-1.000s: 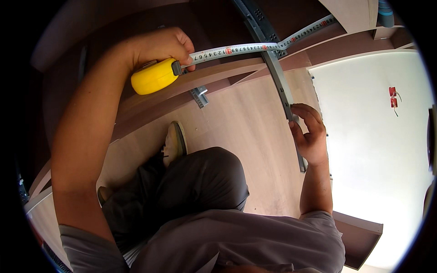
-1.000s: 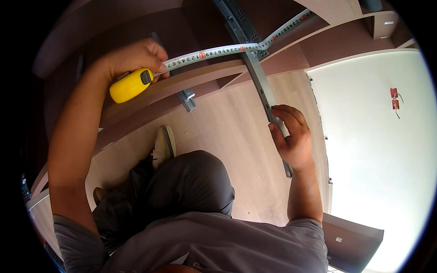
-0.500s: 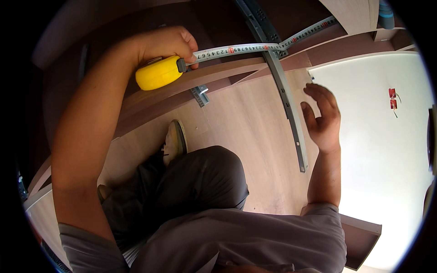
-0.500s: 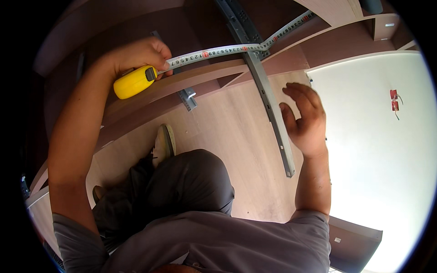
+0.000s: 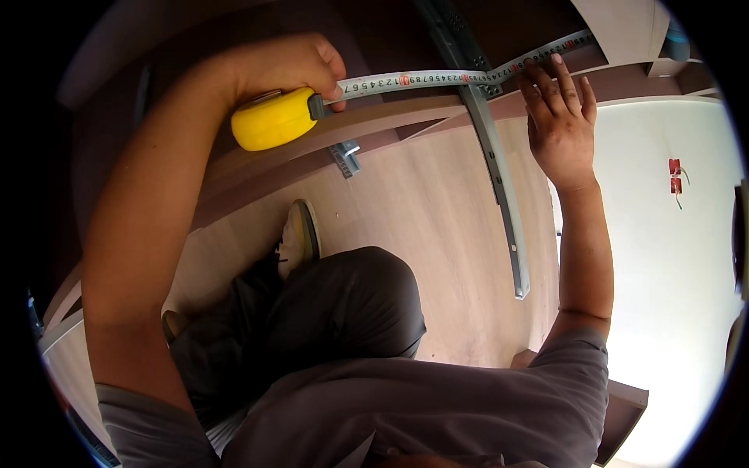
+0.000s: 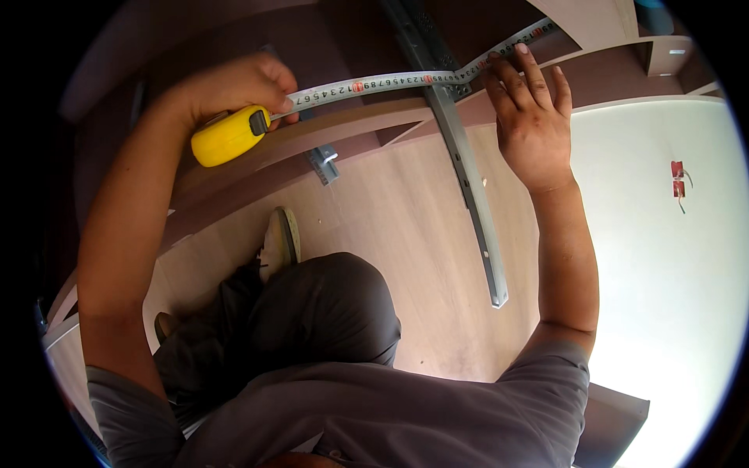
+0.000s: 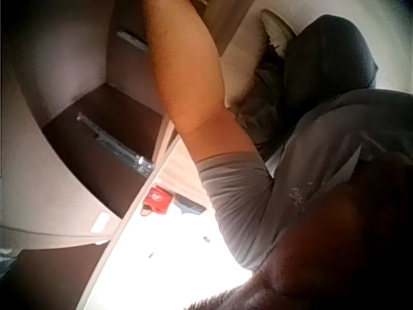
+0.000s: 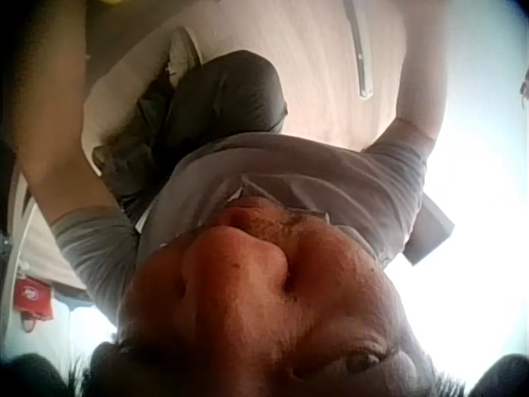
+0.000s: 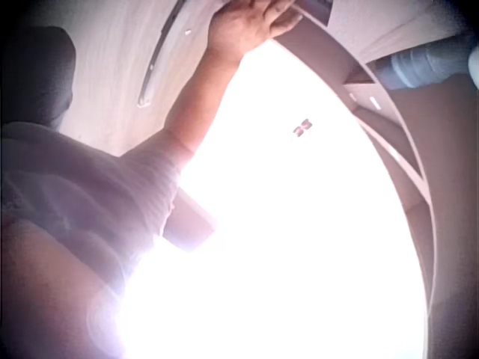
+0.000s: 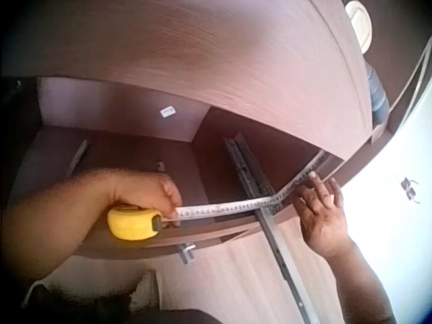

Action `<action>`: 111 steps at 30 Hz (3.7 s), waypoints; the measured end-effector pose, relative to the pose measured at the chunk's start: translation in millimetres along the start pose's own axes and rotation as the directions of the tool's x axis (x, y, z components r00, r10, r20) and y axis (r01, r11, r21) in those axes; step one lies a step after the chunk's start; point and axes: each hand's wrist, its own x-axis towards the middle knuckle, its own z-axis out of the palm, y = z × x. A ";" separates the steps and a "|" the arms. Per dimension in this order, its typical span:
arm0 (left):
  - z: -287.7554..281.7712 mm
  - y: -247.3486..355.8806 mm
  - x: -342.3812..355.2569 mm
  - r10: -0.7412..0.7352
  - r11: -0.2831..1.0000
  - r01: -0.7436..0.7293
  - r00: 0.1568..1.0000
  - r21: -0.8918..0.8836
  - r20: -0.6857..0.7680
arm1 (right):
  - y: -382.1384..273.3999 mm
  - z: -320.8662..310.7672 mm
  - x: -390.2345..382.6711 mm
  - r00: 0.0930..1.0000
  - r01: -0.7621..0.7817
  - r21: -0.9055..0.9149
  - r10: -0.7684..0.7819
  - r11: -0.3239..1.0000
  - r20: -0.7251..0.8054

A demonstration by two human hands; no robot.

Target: The person installs metal drawer slides into a wooden cabinet using a power drill and a measuring tape, checking the alignment and securing the tracks with screws.

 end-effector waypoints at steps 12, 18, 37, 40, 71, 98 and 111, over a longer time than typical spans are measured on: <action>3.5 1.5 -2.5 -0.003 1.000 0.002 0.999 -0.013 -0.047 | -7.7 20.7 -1.7 0.997 -0.052 -0.047 0.055 0.998 0.062; 3.3 5.5 -4.9 0.007 1.000 -0.007 1.000 0.025 -0.028 | -9.5 22.9 -2.9 0.996 -0.055 -0.044 0.058 0.998 0.072; -60.7 -47.4 -0.2 -0.233 0.939 0.293 0.928 0.183 -0.291 | -16.1 45.4 112.4 0.999 -0.007 -0.281 0.022 0.960 0.049; -73.2 -64.4 4.3 -0.212 0.936 0.298 0.903 0.189 -0.372 | -27.3 34.0 159.2 0.930 0.041 -0.270 0.062 0.962 0.362; -91.5 -102.8 29.0 -0.146 0.635 0.544 0.781 0.548 -0.607 | -26.4 51.1 232.0 0.976 -0.151 0.446 0.205 0.882 -0.075; -26.6 -18.2 27.3 0.128 0.965 0.001 0.871 0.261 -0.475 | -3.8 59.6 212.9 0.972 -0.150 0.453 0.214 0.879 -0.094; -20.2 -16.7 31.7 0.085 0.966 0.031 0.898 0.255 -0.432 | -44.6 -14.1 65.5 1.000 0.010 0.322 -0.007 0.947 -0.010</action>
